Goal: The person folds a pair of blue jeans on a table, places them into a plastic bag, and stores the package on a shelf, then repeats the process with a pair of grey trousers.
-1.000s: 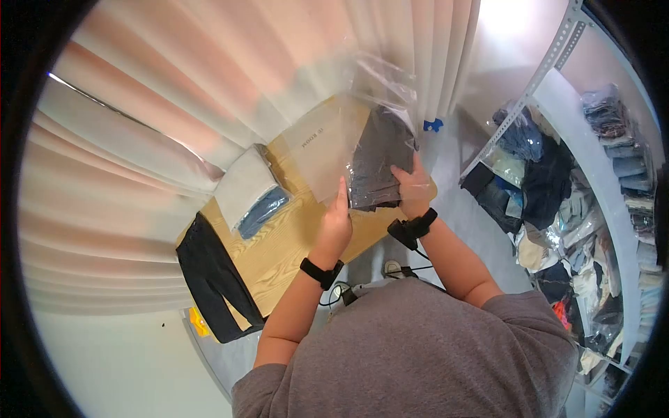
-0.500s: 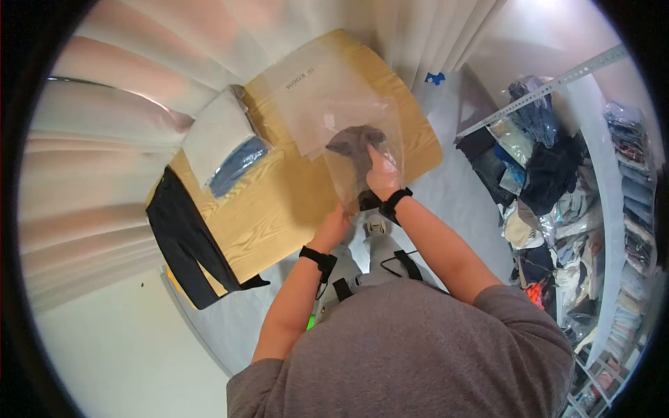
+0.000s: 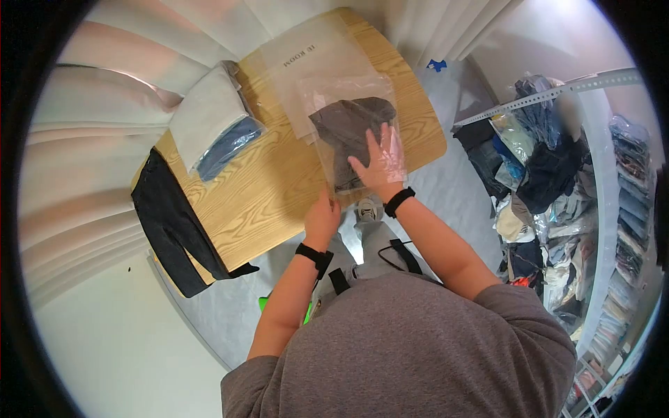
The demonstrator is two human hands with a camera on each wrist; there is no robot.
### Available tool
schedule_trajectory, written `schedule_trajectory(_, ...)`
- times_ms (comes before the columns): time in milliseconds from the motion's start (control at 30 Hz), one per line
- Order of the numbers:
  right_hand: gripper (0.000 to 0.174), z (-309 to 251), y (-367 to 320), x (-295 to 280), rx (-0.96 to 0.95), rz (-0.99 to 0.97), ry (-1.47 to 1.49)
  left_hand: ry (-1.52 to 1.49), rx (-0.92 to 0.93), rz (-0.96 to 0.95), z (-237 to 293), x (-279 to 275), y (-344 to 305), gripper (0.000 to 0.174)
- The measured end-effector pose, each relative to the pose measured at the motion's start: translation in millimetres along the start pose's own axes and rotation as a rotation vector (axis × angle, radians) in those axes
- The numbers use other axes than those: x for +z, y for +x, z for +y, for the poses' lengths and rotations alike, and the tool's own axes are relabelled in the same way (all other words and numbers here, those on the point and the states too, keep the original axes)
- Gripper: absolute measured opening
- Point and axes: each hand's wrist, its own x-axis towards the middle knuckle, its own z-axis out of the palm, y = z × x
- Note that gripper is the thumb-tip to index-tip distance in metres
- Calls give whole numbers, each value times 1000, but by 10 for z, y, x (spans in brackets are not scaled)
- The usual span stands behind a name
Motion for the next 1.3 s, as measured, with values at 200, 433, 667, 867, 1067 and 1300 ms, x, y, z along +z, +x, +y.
schedule_trajectory(200,50,-179,-267,256,-233,-171,616,158,-90,34,-79,1,4,41)
schedule_trajectory(433,44,-87,-327,478,-183,14,477,72,-93,61,-205,2,56,42)
schedule_trajectory(667,44,-284,-198,776,-452,-478,159,-104,-66,46,-342,20,29,46)
schedule_trajectory(867,40,-81,-150,683,-235,-185,-42,-62,-140,13,-396,-34,18,49)
schedule_trajectory(1067,50,-97,-105,631,199,-42,-269,-6,-135,2,-353,-29,27,48)
schedule_trajectory(1300,54,243,-209,738,124,108,-136,-14,-142,-38,-357,-35,24,50)
